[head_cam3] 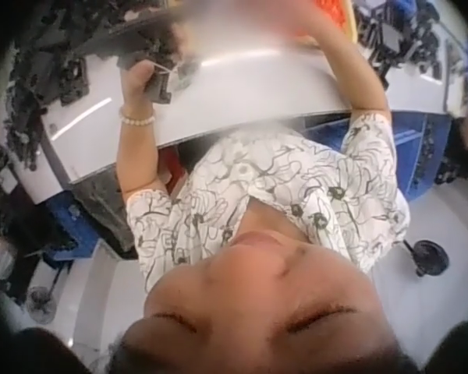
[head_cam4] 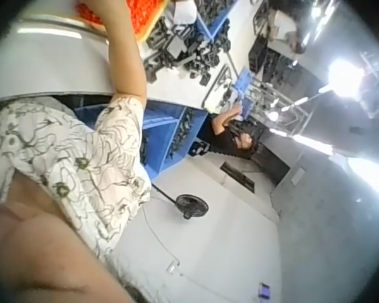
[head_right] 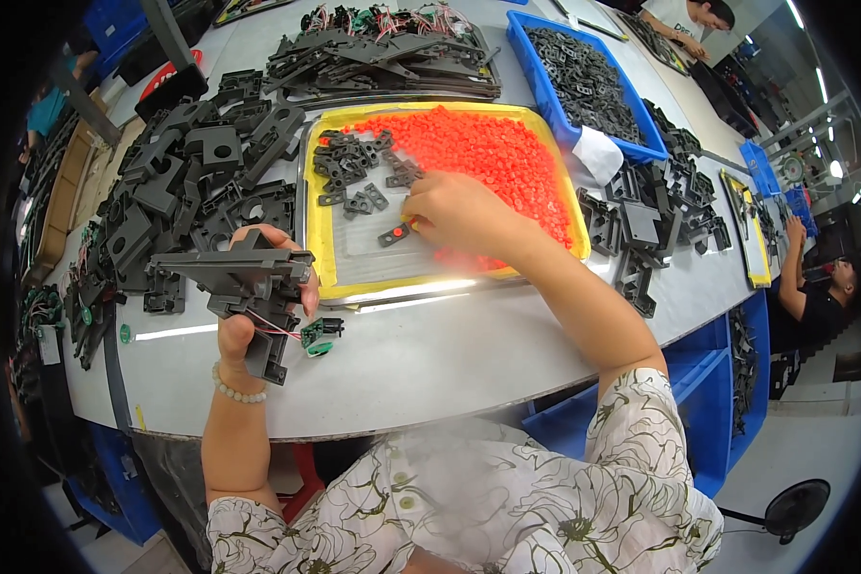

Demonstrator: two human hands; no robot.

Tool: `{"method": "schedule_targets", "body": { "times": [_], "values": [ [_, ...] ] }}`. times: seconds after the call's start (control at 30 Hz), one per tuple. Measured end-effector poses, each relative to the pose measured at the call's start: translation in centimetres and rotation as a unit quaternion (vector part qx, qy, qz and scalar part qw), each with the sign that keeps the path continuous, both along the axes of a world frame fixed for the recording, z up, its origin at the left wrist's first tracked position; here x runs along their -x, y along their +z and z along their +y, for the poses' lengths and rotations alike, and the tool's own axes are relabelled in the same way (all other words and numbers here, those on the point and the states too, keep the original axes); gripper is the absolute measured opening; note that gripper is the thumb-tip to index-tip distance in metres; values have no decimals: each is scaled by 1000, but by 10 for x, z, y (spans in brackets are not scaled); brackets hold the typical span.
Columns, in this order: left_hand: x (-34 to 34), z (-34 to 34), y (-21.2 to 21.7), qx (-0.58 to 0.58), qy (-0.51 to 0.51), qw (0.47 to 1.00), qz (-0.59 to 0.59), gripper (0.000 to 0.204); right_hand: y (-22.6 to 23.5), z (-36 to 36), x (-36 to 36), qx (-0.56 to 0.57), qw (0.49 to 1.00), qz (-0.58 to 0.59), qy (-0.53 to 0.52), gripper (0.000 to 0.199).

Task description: The person assembles electronic components and an internal fan into plastic housings by connecting internal wiring and securing the components with screws using a manual screwdriver.

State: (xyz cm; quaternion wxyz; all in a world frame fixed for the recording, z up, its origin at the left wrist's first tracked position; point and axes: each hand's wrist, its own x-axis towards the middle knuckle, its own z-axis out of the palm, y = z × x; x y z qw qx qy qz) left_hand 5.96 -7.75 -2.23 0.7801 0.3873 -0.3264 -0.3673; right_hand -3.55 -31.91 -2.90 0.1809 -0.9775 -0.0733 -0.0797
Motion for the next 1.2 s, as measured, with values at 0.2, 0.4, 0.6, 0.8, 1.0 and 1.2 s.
{"method": "schedule_targets", "body": {
  "times": [0.2,0.4,0.6,0.8,1.0,1.2],
  "values": [
    [-1,0,-2,4,-6,1000,-6,79,-8,0,-3,-21,999,-39,-7,10],
    [-2,0,-1,12,-9,1000,-3,78,2,17,-5,-38,998,-51,30,11],
    [-3,1,-1,16,-12,1000,3,78,3,23,-9,3,997,-36,71,18],
    [-1,2,0,13,-13,1000,-2,79,5,19,2,-13,998,-56,22,24],
    [0,0,-1,18,-19,1000,4,77,-11,15,6,9,997,-57,41,28],
    [-3,1,-2,17,-19,1000,9,77,-13,17,6,28,993,-98,60,31]
  ]
}}
